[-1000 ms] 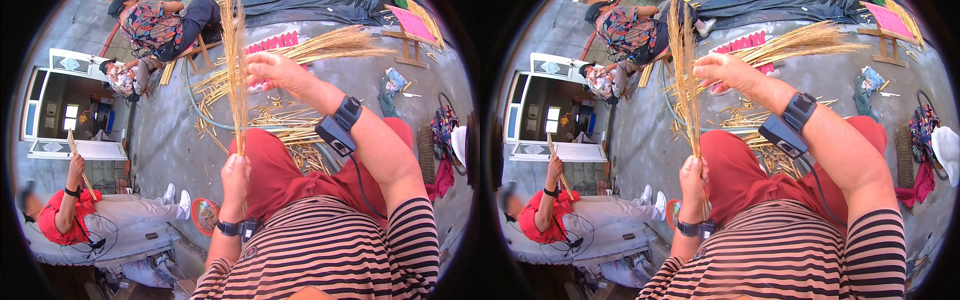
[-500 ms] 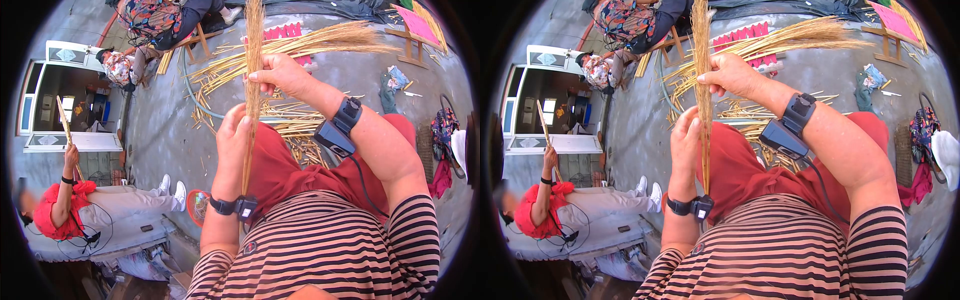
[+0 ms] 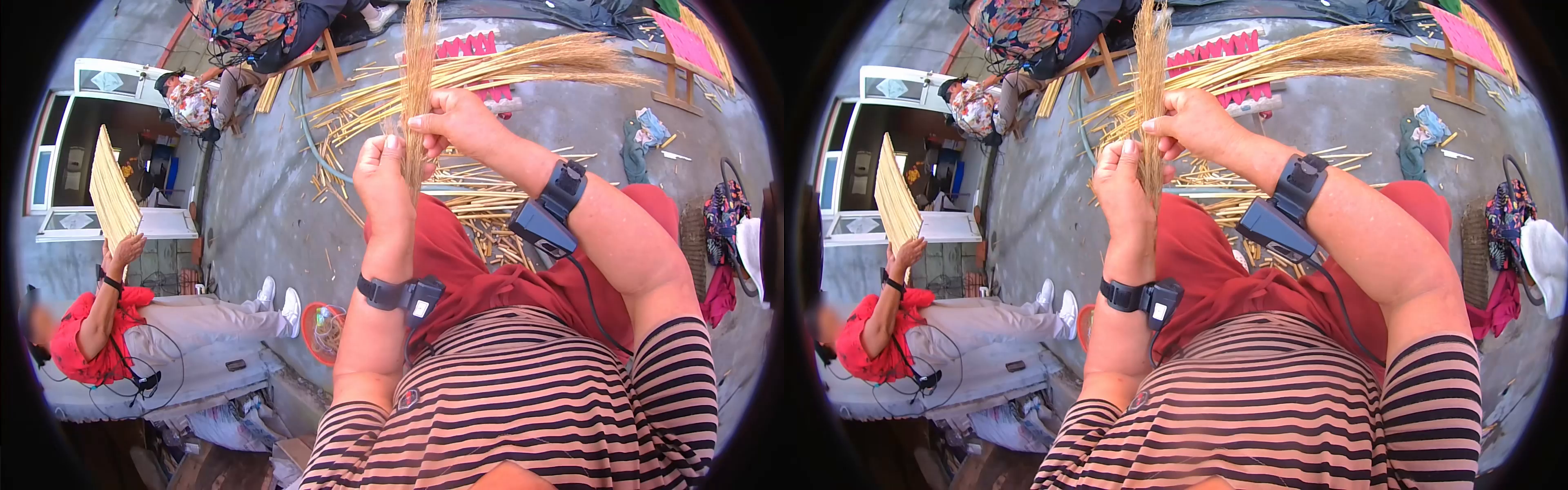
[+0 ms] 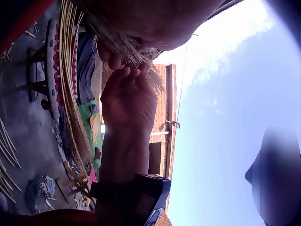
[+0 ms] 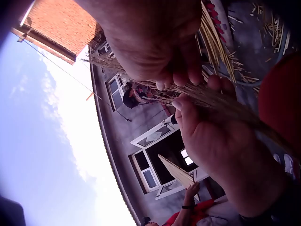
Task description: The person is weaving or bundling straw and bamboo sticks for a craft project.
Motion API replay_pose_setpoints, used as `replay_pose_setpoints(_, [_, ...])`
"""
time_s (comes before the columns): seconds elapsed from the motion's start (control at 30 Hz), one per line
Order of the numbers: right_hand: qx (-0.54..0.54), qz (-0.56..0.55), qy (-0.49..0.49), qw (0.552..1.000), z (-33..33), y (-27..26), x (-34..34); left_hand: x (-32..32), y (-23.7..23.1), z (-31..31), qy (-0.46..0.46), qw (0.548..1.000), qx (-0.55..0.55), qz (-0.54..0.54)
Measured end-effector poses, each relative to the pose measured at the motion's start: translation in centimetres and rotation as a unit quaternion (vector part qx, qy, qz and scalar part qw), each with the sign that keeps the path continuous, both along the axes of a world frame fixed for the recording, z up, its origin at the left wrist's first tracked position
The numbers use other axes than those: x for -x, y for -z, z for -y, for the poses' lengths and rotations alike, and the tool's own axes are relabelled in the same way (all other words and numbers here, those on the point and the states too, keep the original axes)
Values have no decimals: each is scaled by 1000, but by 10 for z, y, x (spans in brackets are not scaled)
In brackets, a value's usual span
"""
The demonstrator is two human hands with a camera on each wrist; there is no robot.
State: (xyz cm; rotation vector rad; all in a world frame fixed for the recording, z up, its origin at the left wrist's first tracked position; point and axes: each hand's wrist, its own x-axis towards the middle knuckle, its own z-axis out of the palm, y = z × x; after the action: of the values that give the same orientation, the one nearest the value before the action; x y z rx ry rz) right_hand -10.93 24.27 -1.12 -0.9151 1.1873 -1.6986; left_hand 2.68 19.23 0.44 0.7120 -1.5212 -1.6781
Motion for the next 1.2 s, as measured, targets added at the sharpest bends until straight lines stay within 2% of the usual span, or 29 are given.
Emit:
replay_pose_setpoints(0.13, [1,11,12,1000,0,3,-2,-5,-2,0,28,999,-31,4])
replay_pose_setpoints(0.27, [-11,-62,22,998,-1,3,-1,-6,-10,-1,47,996,-21,78])
replay_pose_setpoints(0.43, [-83,-36,20,996,-1,1,-5,-5,0,0,7,1000,21,21])
replay_pose_setpoints(0.53, [-82,-24,26,996,-2,2,-4,-4,2,1,-12,999,29,26])
replay_pose_setpoints(0.67, [-17,-20,33,999,-7,-3,-6,-3,-1,-2,-20,997,57,57])
replay_pose_setpoints(0.73, [-17,-20,44,999,-7,-8,-4,-3,1,-4,-1,997,51,63])
replay_pose_setpoints(0.87, [-14,-79,65,995,-3,-3,-1,0,3,-6,-2,992,66,105])
replay_pose_setpoints(0.97, [-21,-13,48,999,0,5,-1,3,2,-5,24,991,30,127])
replay_pose_setpoints(1.03, [-45,-15,43,998,-4,-1,-5,2,3,-1,27,988,33,150])
replay_pose_setpoints(1.13, [-20,13,43,999,-6,-7,-15,2,22,3,-17,992,109,59])
replay_pose_setpoints(1.2, [-9,31,41,999,-5,-7,-17,0,21,2,-21,995,87,51])
